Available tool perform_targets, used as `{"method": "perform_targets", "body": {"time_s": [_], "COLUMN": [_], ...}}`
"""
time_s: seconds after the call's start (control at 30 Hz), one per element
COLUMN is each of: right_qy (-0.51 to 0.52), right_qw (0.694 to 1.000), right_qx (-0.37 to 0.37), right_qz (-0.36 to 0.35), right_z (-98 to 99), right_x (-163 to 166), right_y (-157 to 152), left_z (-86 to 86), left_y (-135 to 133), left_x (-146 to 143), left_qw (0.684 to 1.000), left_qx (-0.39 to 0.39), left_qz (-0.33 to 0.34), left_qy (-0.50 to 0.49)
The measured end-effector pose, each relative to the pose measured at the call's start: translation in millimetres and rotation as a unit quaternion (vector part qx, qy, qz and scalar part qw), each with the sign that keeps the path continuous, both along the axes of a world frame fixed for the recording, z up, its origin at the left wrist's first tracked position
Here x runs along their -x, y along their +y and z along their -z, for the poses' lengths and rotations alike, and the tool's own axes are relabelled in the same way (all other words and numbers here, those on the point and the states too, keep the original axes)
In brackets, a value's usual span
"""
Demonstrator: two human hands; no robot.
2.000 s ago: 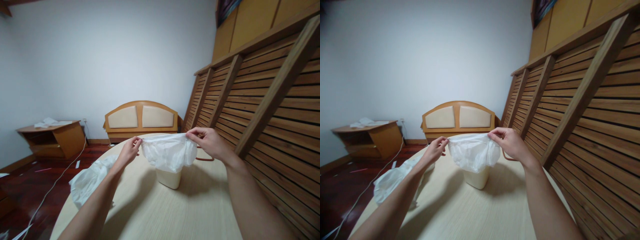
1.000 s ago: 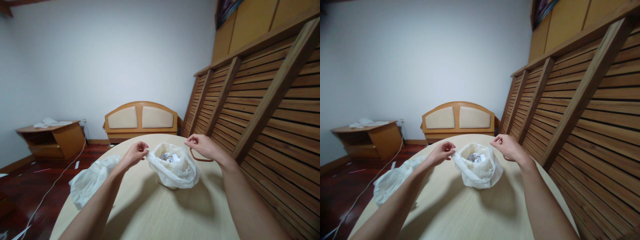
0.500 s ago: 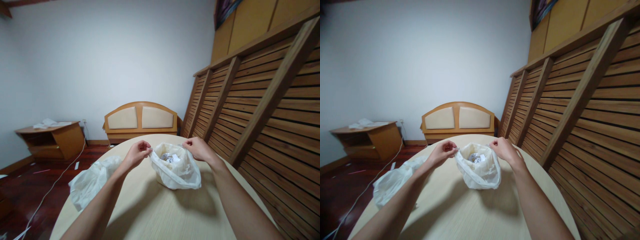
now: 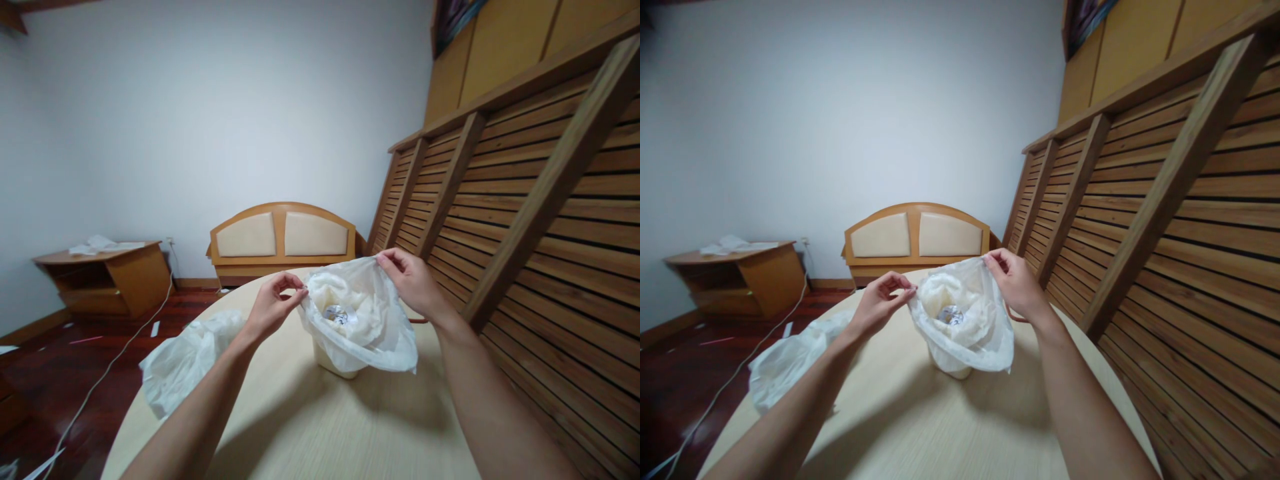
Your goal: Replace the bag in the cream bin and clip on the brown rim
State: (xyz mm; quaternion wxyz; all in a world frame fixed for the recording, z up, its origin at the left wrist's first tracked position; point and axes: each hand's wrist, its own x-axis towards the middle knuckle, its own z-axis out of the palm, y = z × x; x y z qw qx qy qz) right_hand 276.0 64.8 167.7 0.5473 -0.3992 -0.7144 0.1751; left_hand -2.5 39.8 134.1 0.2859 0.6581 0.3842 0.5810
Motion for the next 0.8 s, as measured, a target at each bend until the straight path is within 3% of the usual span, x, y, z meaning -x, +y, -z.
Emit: {"method": "perform_targets", "body": {"time_s": [0.3,0.5,0.63,0.8], "right_qy": [0.125,0.049,0.002,-0.024], "right_qw": [0.988,0.990,0.977,0.938], "right_qx": [0.080,0.103,0.140,0.195], "right_qz": [-0.037,-0.088,-0.163,-0.285], "right_z": [-17.0,-20.5,-22.0,-17.5], "right_x": [-11,-15,-9,-1], "right_y": [-16,-30,-41,-45], "left_z": [6.0,15.5,21.1,28.3], "left_y": [11,21,22,23], "left_x": [5,15,14,8], "left_qw": [0.998,0.980,0.968,0.954], "left_qx": [0.014,-0.029,-0.081,-0.138], "left_qz": [-0.054,-0.169,-0.139,-0.122], "left_qy": [-0.003,0.098,0.191,0.236]}}
